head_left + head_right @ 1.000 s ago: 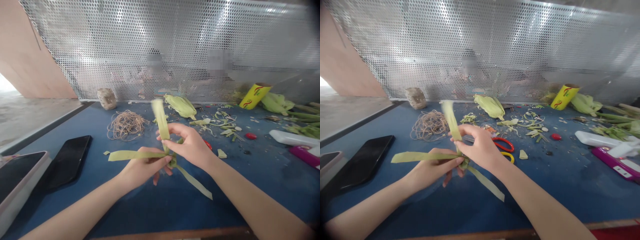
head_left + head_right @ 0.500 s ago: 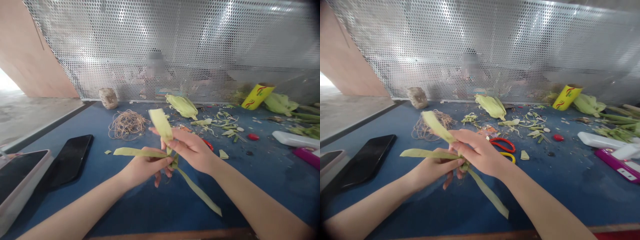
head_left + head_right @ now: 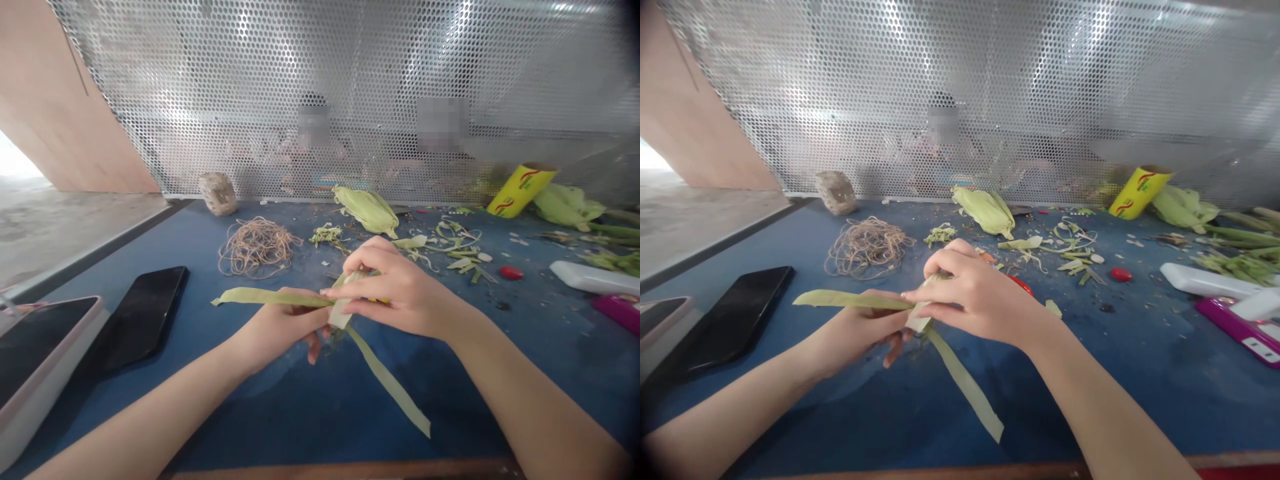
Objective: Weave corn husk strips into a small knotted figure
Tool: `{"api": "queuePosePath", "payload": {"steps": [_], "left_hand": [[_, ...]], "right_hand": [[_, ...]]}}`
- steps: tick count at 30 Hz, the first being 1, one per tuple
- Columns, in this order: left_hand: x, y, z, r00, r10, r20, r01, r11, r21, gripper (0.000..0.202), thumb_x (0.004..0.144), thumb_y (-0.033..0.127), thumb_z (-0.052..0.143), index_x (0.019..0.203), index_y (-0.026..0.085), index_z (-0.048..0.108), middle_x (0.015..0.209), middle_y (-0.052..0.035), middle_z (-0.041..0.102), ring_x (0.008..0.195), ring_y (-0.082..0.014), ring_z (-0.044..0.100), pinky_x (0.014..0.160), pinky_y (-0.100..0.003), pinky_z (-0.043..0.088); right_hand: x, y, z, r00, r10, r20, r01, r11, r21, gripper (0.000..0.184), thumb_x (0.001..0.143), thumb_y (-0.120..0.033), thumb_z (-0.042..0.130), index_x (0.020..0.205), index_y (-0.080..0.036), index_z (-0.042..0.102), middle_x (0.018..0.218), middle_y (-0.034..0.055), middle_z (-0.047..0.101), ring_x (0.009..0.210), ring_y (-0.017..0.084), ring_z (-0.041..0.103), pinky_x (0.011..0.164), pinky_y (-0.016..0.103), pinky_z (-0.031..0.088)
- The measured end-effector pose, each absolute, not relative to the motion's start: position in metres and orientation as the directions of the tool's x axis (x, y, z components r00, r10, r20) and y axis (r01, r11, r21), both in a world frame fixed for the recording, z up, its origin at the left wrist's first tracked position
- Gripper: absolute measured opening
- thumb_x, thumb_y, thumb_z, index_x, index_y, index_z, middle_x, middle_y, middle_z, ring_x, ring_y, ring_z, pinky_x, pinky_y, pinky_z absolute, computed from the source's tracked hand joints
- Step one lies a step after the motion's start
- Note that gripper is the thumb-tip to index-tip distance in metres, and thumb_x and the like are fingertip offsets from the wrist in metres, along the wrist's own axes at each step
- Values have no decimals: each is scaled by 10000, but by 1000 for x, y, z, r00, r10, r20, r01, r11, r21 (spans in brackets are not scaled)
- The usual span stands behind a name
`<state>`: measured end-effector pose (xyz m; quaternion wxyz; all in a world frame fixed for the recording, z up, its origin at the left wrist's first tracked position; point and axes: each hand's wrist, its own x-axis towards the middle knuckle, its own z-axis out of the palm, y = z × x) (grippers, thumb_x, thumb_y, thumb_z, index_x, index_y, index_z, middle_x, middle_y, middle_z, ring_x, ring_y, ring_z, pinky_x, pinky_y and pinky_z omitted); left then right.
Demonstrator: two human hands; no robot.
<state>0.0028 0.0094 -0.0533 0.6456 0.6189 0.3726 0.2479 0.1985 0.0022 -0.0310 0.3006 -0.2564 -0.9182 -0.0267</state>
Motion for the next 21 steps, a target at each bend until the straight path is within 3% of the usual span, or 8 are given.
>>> {"api": "queuePosePath", "payload": {"steps": [5, 8, 13, 17, 21], "left_hand": [[0, 11, -53, 603, 783, -156, 115, 108, 987, 222, 748, 291, 592, 615, 122, 542, 540, 53, 470, 383, -59, 490, 395, -197, 410], [0, 10, -53, 588, 792, -168, 111, 127, 986, 221, 742, 311, 597, 634, 124, 554, 551, 48, 483, 412, -66, 496, 419, -210, 420], [0, 9, -53, 568, 796, -210, 104, 184, 977, 227, 725, 343, 611, 680, 122, 582, 590, 37, 495, 458, -71, 492, 436, -216, 422], [1, 8, -53, 566, 792, -230, 69, 232, 970, 229, 709, 335, 627, 706, 108, 597, 598, 25, 511, 463, -70, 479, 437, -223, 421], [1, 8, -53, 547, 805, -227, -3, 273, 962, 207, 689, 309, 645, 691, 108, 594, 589, 23, 520, 477, -70, 479, 443, -221, 421]], "right_hand": [[204, -1, -27, -712, 519, 473, 531, 839, -121, 273, 835, -307, 534, 1058, -172, 616, 916, 74, 530, 907, 178, 462, 805, 325, 405], [205, -4, -27, -743, 512, 432, 526, 845, -97, 291, 844, -297, 522, 1114, -211, 587, 884, 54, 498, 805, 147, 468, 760, 307, 418], [202, -3, -30, -678, 432, 595, 494, 867, -67, 190, 861, -225, 502, 944, -253, 671, 684, -2, 473, 655, 109, 452, 691, 277, 410], [196, -1, -34, -609, 455, 650, 528, 844, -96, 146, 844, -207, 529, 901, -195, 663, 805, 32, 626, 759, 128, 552, 722, 286, 416], [195, -2, -36, -670, 423, 610, 515, 857, -27, 222, 872, -170, 467, 1034, -216, 612, 861, 27, 659, 801, 133, 565, 743, 294, 417]]}}
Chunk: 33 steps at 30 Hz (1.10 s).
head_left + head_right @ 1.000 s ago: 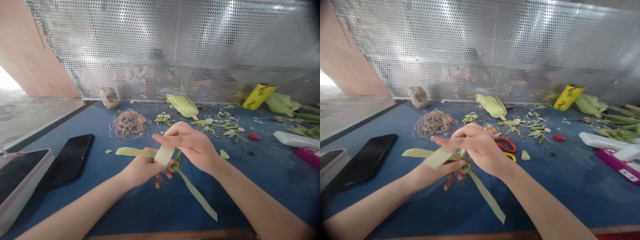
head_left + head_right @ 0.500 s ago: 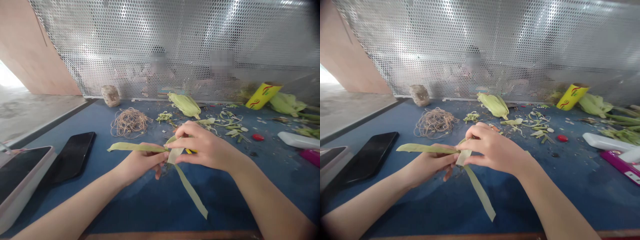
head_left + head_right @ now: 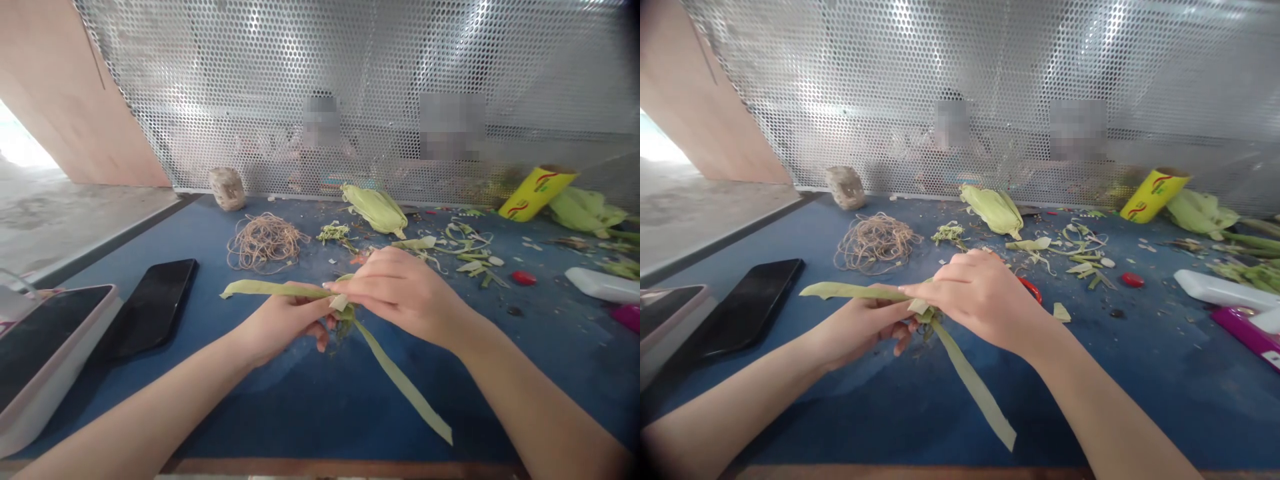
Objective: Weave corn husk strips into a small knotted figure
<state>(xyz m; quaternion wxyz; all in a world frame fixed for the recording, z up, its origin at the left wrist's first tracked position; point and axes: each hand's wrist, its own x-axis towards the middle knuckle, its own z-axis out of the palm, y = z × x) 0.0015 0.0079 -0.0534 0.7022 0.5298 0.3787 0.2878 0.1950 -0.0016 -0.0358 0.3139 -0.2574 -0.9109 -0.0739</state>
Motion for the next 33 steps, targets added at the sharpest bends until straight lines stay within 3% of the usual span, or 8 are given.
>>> {"api": "queuePosePath", "payload": {"steps": [9, 18, 26, 30, 33], "left_hand": [[1, 7, -55, 535, 797, -281, -30, 350, 936, 128, 704, 225, 616, 680, 102, 591, 578, 22, 517, 470, -68, 484, 445, -218, 413], [3, 7, -54, 572, 781, -249, -65, 346, 936, 106, 721, 200, 596, 653, 121, 579, 560, 38, 485, 492, -62, 460, 458, -207, 401], [3, 9, -52, 562, 792, -238, -49, 320, 946, 87, 691, 173, 580, 622, 123, 596, 574, 25, 508, 509, -77, 479, 461, -208, 414], [2, 10, -53, 587, 787, -189, -14, 243, 970, 89, 614, 66, 563, 659, 129, 607, 566, 30, 532, 495, -79, 486, 473, -209, 418], [1, 11, -55, 585, 795, -159, 84, 135, 987, 87, 613, 73, 610, 682, 125, 620, 578, 33, 536, 494, -70, 476, 479, -199, 412]], "right_hand": [[193, -7, -33, -757, 266, 597, 465, 860, 208, 141, 851, -122, 488, 898, -143, 619, 795, 49, 667, 764, 147, 556, 729, 303, 451], [190, -7, -35, -790, 376, 484, 509, 842, 177, 245, 873, -93, 381, 770, -155, 594, 759, 62, 614, 771, 159, 536, 765, 320, 458], [186, -9, -36, -759, 425, 494, 556, 818, 151, 243, 856, -65, 393, 749, -129, 602, 759, 79, 602, 772, 171, 518, 726, 307, 435], [188, -10, -32, -787, 435, 437, 529, 840, 117, 259, 884, -95, 370, 769, -139, 598, 787, 73, 600, 784, 167, 500, 729, 304, 412], [189, -11, -30, -802, 454, 389, 533, 837, 122, 256, 886, -100, 367, 775, -143, 594, 776, 64, 595, 771, 171, 481, 735, 315, 395]]}}
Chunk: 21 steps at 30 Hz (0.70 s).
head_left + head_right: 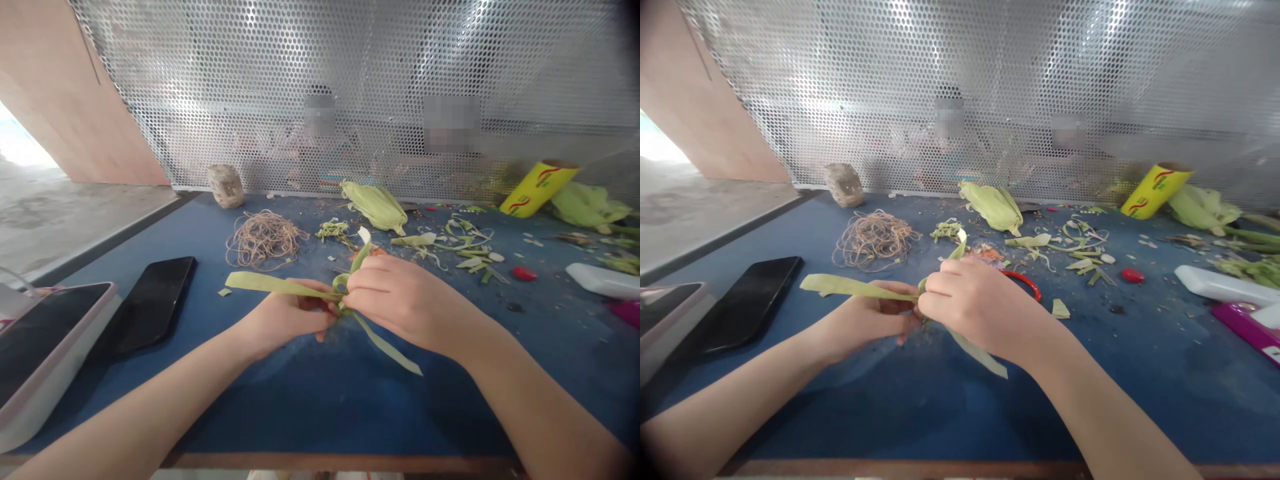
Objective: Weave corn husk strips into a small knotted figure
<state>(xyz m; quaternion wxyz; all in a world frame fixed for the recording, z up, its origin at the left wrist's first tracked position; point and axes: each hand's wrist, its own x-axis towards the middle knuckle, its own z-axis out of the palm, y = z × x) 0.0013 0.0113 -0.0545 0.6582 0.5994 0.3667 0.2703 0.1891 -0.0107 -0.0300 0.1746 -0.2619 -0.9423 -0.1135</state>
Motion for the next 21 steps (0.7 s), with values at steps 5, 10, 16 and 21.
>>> {"api": "queuePosePath", "payload": {"steps": [5, 10, 16, 21], "left_hand": [[2, 14, -54, 528, 847, -60, 231, -76, 970, 77, 609, 166, 682, 615, 109, 631, 585, 31, 527, 483, -56, 450, 460, -184, 393], [2, 13, -51, 503, 861, -74, 251, -64, 966, 101, 615, 195, 678, 665, 108, 664, 598, 22, 556, 502, -68, 447, 460, -187, 389], [-1, 16, -56, 544, 838, -36, 274, -137, 952, 122, 614, 229, 683, 648, 112, 667, 613, 19, 556, 539, -75, 448, 485, -180, 390], [-2, 17, -55, 560, 827, -46, 243, -111, 964, 120, 639, 236, 677, 624, 117, 683, 581, 15, 570, 528, -70, 463, 494, -177, 394]], "right_hand": [[188, -10, -32, -791, 499, 355, 562, 822, 97, 216, 866, -100, 409, 735, -146, 574, 752, 44, 571, 728, 158, 457, 714, 302, 386], [186, -10, -35, -783, 493, 380, 567, 817, 108, 228, 872, -102, 393, 730, -149, 564, 747, 43, 549, 702, 147, 446, 687, 287, 379], [182, -13, -33, -830, 450, 330, 527, 827, 197, 246, 852, -47, 383, 688, -152, 534, 685, 26, 507, 660, 146, 393, 655, 283, 375], [190, -16, -28, -808, 475, 348, 496, 868, -32, 242, 896, -117, 373, 784, -141, 586, 811, 53, 589, 767, 154, 476, 734, 292, 413]]}}
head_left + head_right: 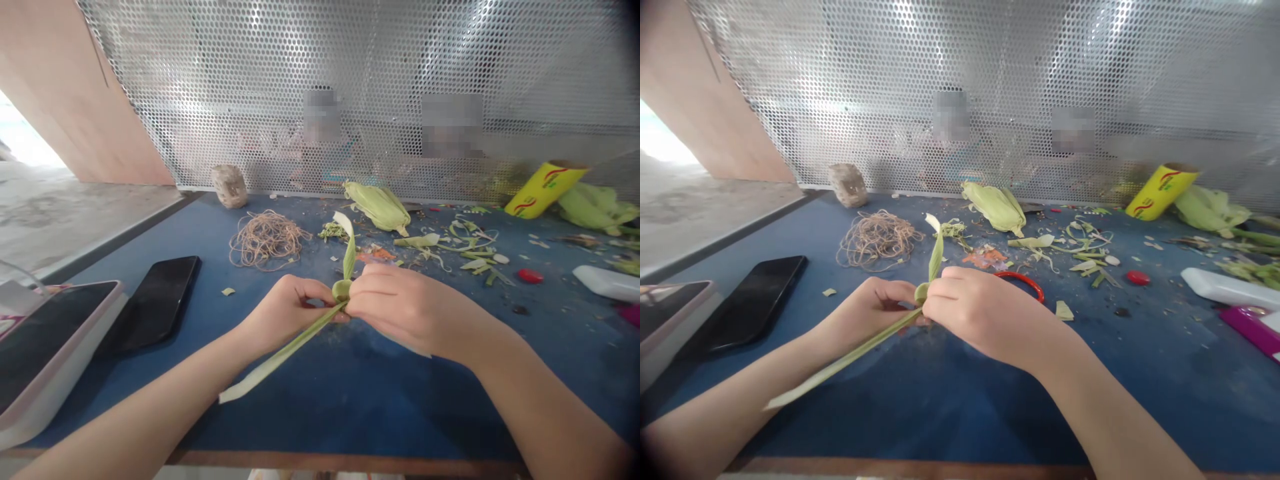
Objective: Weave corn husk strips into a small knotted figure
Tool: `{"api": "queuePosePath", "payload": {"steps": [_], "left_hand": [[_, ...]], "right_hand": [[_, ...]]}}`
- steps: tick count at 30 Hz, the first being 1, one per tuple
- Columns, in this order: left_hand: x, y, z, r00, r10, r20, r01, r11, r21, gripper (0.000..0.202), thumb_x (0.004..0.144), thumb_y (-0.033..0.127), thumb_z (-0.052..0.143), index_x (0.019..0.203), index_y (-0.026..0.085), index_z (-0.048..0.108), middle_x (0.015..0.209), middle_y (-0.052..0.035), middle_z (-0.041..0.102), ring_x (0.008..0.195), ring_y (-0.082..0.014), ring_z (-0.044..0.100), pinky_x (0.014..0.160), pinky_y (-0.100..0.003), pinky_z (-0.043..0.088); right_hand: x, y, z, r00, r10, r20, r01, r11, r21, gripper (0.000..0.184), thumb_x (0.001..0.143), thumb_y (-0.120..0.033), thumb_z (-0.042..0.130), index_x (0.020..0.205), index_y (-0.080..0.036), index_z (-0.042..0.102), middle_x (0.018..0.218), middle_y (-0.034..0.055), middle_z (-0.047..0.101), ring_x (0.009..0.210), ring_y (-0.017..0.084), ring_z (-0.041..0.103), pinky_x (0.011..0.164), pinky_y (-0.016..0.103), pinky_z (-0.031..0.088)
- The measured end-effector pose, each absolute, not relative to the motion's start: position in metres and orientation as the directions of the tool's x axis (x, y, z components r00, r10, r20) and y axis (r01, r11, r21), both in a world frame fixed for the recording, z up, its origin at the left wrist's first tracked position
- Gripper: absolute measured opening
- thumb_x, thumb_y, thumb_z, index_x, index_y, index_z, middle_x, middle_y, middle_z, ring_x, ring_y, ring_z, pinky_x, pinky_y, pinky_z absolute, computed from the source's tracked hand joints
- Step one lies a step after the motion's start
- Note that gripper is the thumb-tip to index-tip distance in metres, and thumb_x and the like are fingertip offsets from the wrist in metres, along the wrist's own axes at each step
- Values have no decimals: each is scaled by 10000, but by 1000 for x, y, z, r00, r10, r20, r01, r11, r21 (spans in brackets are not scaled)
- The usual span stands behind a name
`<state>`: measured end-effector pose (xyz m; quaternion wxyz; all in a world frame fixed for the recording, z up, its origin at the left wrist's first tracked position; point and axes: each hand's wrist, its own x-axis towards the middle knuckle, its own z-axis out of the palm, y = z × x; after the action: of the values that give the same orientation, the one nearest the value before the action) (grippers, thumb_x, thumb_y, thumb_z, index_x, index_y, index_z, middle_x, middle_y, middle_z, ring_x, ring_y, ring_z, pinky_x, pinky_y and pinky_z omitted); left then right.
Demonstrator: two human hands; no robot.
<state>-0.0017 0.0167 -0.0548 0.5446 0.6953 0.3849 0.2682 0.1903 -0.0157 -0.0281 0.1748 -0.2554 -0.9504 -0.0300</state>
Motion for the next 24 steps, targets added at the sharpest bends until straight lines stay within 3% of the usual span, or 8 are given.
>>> {"api": "queuePosePath", "payload": {"steps": [4, 9, 16, 24], "left_hand": [[-3, 17, -52, 611, 782, -122, 195, 0, 981, 88, 639, 201, 682, 610, 118, 681, 533, 26, 563, 461, -54, 454, 450, -173, 387], [-3, 17, -54, 632, 756, -171, 184, 69, 981, 69, 635, 170, 687, 677, 115, 694, 585, 16, 595, 467, -48, 474, 465, -173, 405], [-1, 16, -51, 599, 793, -111, 131, 39, 991, 105, 671, 181, 658, 588, 117, 652, 515, 41, 507, 436, -48, 432, 426, -174, 372], [-1, 17, -57, 522, 851, -50, 90, 3, 996, 81, 665, 197, 660, 693, 121, 661, 612, 22, 560, 456, -44, 445, 443, -177, 381]], "right_hand": [[195, -16, -25, -768, 529, 361, 519, 844, -133, 172, 887, -178, 437, 876, -147, 606, 878, 53, 615, 845, 156, 529, 828, 316, 423], [196, -16, -25, -765, 529, 368, 520, 844, -132, 169, 875, -138, 443, 897, -140, 611, 901, 61, 623, 869, 163, 551, 842, 327, 443], [193, -14, -29, -690, 565, 453, 559, 813, -164, 147, 862, -113, 448, 852, -152, 590, 890, 59, 614, 858, 151, 560, 841, 312, 449], [183, -15, -34, -559, 616, 556, 587, 767, -260, 103, 828, -93, 477, 784, -174, 523, 835, 41, 601, 818, 138, 579, 765, 271, 463]]}}
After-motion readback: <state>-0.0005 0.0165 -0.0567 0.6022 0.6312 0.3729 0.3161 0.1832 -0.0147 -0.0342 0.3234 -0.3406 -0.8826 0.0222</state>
